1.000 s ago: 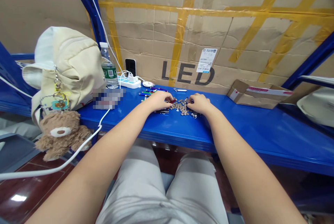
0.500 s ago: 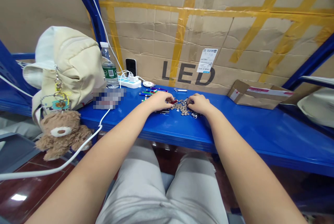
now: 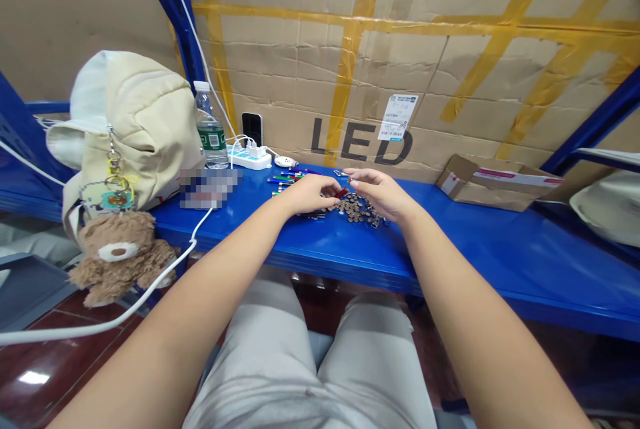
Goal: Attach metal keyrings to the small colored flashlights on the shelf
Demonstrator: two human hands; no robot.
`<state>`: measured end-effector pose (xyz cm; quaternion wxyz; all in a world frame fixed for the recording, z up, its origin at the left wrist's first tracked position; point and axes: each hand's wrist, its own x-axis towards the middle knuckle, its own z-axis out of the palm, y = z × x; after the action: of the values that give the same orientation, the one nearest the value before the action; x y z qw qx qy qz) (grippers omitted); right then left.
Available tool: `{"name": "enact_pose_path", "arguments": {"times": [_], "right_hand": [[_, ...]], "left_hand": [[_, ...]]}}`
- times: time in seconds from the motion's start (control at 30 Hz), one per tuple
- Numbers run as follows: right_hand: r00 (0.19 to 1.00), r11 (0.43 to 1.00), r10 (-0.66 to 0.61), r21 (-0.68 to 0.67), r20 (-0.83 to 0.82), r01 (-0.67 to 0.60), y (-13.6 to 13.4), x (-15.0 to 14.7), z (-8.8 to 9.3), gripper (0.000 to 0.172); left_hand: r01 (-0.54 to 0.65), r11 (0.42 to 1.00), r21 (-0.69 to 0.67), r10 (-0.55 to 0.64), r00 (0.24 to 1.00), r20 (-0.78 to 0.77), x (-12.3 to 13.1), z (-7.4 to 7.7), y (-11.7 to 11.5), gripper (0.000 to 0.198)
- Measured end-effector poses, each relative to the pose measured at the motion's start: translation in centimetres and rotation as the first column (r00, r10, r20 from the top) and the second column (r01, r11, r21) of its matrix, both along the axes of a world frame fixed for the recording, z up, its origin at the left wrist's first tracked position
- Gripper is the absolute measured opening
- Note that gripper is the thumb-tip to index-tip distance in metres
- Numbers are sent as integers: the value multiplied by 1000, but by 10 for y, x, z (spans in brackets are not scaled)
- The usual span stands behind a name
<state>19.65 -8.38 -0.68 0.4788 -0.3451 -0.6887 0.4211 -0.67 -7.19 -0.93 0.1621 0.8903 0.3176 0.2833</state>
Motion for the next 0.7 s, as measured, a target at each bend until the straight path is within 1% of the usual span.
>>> {"name": "enact_pose_path", "arguments": {"times": [0.13,0.2,0.47,0.6,0.7], "right_hand": [[989,985,123,-111,-86,-133,-3,-3,0,29],[985,979,146,-131,-97,-158,-3,-3,-1,29],[988,982,111,-142,-104,-125,-2,-1,0,29],[991,984,103,-137,-86,-114,-1,-1,-1,30],[989,983,113,-133,-100,-126,-2,-1,-2,30]], "left_hand": [[30,999,23,-31,997,67,2,3,-5,21],[28,999,33,-31,996,80,3,4,-7,21],[61,996,-63,-50,984,172,4,2,-6,20],[44,997,-64,-34,988,153,5,-1,-4,20],[68,997,-34,-61,983,173,7,-3,-4,21]]}}
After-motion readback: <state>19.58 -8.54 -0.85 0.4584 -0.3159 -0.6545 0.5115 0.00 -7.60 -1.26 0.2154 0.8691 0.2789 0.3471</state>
